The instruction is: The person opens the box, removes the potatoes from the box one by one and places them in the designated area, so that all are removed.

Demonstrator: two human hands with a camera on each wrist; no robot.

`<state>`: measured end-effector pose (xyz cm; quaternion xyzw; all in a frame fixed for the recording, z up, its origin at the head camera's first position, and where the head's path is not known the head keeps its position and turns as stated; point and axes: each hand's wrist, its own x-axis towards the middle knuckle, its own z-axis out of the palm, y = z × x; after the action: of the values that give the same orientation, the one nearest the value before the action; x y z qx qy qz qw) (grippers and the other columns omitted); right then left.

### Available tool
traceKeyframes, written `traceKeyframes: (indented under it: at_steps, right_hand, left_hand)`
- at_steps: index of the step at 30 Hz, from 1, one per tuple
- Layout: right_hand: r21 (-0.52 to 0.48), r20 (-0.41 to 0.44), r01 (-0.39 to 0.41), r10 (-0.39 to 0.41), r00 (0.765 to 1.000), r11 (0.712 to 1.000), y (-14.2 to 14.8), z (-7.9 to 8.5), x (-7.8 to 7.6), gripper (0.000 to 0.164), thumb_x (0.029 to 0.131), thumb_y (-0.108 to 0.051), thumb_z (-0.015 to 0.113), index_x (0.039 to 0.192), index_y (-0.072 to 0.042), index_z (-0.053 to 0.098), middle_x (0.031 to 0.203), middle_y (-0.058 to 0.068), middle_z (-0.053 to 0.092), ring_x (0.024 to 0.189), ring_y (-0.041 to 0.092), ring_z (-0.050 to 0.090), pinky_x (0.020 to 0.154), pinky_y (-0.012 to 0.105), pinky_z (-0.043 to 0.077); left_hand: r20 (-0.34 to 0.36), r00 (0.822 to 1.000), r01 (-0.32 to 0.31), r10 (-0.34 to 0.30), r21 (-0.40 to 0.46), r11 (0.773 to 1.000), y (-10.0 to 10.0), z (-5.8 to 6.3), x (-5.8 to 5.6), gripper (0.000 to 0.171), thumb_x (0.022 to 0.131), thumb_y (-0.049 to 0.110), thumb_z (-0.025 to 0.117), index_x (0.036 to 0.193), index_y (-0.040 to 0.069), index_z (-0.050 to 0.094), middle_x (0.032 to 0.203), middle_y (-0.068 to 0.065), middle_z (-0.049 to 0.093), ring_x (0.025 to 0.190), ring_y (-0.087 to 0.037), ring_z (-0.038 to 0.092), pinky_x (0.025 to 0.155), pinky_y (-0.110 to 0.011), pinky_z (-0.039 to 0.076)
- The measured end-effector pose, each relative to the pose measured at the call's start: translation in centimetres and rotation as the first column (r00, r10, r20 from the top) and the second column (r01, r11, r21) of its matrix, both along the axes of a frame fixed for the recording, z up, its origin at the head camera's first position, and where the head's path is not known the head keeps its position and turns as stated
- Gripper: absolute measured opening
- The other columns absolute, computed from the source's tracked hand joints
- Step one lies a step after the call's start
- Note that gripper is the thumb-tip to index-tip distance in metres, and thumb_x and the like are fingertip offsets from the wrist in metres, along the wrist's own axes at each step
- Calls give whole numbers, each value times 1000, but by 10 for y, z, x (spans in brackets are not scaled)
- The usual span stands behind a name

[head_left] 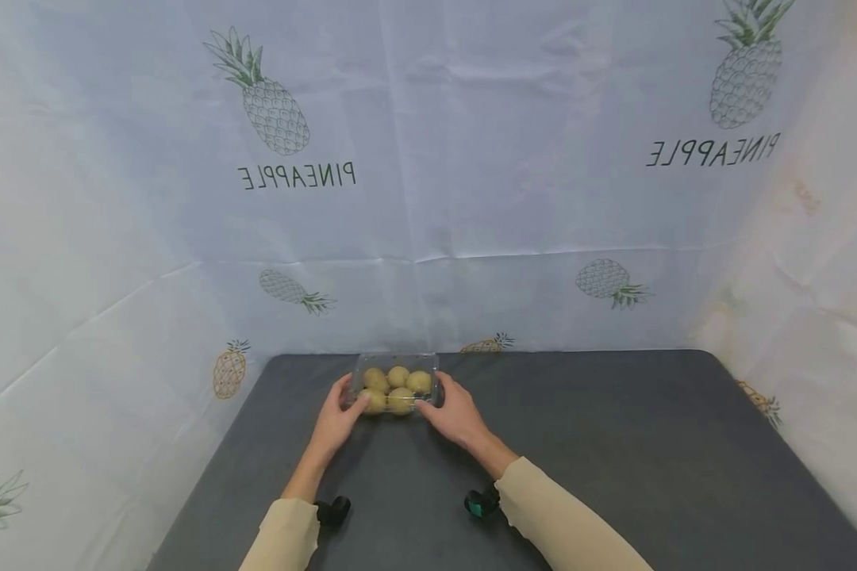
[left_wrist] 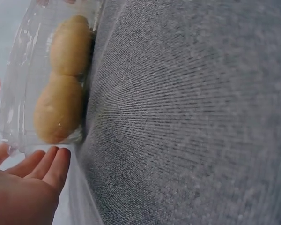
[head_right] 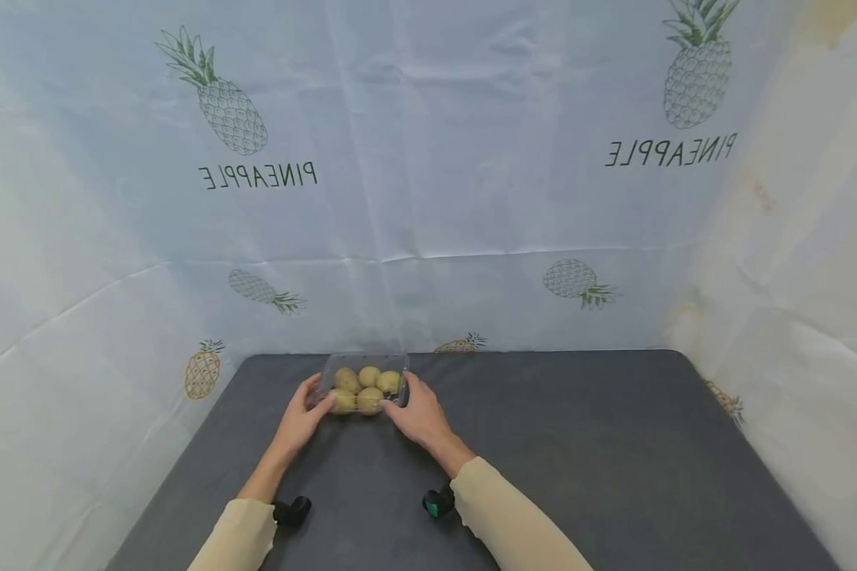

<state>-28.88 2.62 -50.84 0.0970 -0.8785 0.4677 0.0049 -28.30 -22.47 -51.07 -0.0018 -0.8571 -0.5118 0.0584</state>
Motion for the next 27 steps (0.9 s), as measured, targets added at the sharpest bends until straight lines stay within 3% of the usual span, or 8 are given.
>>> traceKeyframes:
  at_steps: [5,12,27]
  right_hand:
    - [-89,30,-6,9,999,996,-2,-3,-2,76,95,-39,71,155,-4,39,141,23,55,122,37,59,94,54,52]
    - [-218,79,9,9,997,976,-5,-8,-5,80,95,-39,71,158,-7,33,150,24,47,134,40,51,100,57,49]
    - [-219,25,13,-8,1000,976,-6,-5,1,76,95,-32,73,156,-5,37,151,23,47,131,42,53,96,57,51]
  left_hand:
    - [18,1000,24,-24,-2,1000,0,-2,-3,84,96,39,72,159,3,28,160,-26,31,143,-46,35,111,-61,35]
    - [66,996,51,-56,71,996,0,-1,-7,93,92,39,77,162,8,23,162,-24,29,145,-43,34,110,-61,36]
    - [42,998,46,-50,76,996,4,-2,-6,95,89,37,81,160,5,26,161,-24,30,147,-42,30,114,-60,33]
